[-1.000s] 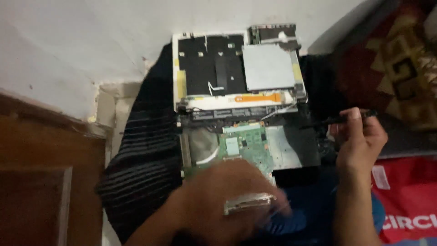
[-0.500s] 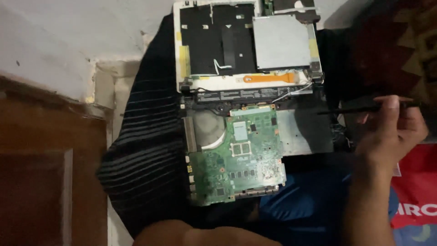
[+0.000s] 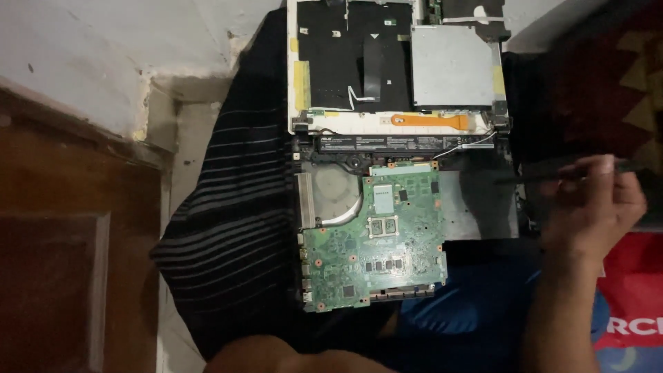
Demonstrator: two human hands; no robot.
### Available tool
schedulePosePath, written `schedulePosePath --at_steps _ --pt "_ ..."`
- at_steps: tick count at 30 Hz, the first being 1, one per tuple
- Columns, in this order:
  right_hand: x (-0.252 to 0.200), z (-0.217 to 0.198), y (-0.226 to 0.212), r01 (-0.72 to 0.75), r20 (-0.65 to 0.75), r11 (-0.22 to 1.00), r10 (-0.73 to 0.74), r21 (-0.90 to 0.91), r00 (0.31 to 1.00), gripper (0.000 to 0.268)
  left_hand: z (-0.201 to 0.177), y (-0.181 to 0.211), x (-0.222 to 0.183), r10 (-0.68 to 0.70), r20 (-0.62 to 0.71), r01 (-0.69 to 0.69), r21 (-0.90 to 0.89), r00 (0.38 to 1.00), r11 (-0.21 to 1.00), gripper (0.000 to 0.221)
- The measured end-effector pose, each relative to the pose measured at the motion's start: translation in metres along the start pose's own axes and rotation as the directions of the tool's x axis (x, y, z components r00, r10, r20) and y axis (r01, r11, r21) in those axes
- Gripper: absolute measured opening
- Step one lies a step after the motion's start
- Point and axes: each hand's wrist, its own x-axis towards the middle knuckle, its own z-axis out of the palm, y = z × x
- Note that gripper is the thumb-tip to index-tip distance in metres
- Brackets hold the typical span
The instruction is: Removing internal components including the motherboard and shielding from a laptop chassis.
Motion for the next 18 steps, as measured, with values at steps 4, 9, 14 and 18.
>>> schedulePosePath --at_steps 4,9,14,18 --pt "-0.027 0.019 -0.009 0.197 0.147 0.953 -0.166 -0.230 0.975 0.019 0.040 -0.077 0.068 -0.146 0.032 0.143 0.073 0.989 0.987 0.041" --pt "-0.059 0.050 -0.032 0.498 0.435 0.820 -0.354 -0.281 0.828 0.011 0.062 -0.201 0.176 0.577 -0.816 0.019 0.578 0.041 0.816 0.035" --pt "-0.060 0.061 -0.029 0.493 0.434 0.851 -0.381 -0.181 0.817 0.005 0.047 -0.228 0.210 0.517 -0.844 0.011 0.524 0.144 0.852 0.039" --pt "-0.063 0.062 -0.033 0.448 0.443 0.859 -0.310 -0.249 0.841 0.005 0.044 -0.230 0.210 0.430 -0.867 0.050 0.456 0.253 0.889 0.043"
